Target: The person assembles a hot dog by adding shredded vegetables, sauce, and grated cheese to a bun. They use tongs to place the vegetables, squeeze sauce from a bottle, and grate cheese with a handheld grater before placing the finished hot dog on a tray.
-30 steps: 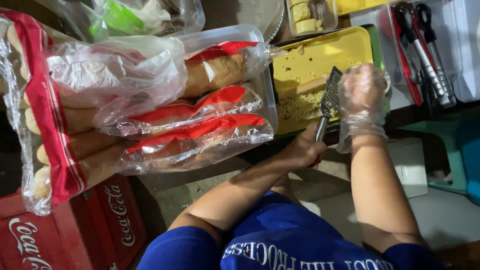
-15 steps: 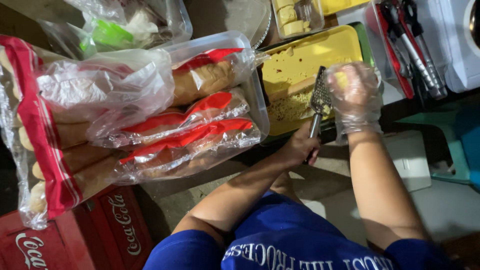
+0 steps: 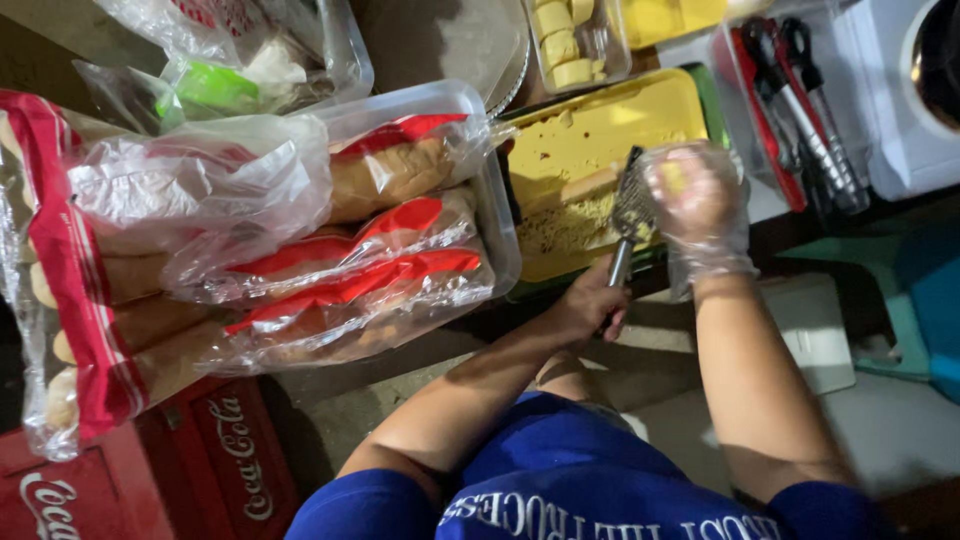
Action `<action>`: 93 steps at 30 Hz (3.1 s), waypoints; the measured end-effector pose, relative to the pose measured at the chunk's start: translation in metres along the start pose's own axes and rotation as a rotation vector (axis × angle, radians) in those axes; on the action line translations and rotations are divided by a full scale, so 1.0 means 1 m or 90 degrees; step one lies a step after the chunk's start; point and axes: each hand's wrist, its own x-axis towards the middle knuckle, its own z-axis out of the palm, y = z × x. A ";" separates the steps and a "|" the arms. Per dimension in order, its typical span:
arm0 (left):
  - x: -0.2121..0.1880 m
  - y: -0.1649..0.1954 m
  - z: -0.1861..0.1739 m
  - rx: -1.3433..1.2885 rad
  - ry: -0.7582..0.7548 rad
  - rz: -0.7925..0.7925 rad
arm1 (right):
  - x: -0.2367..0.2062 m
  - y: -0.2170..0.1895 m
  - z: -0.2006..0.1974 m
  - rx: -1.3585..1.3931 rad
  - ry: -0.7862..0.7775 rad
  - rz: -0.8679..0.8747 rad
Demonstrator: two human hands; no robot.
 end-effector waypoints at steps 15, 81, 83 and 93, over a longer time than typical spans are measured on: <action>0.011 0.017 0.019 -0.009 -0.007 -0.078 | 0.013 0.036 -0.010 -0.031 -0.021 -0.137; 0.044 0.097 0.057 0.264 0.260 0.181 | 0.082 0.046 -0.032 0.222 -0.293 -0.316; 0.067 0.105 0.082 0.433 0.249 0.120 | 0.066 0.059 -0.058 0.443 -0.316 0.158; 0.026 0.101 0.070 0.441 0.203 0.184 | 0.060 0.172 -0.159 -0.203 -0.259 0.384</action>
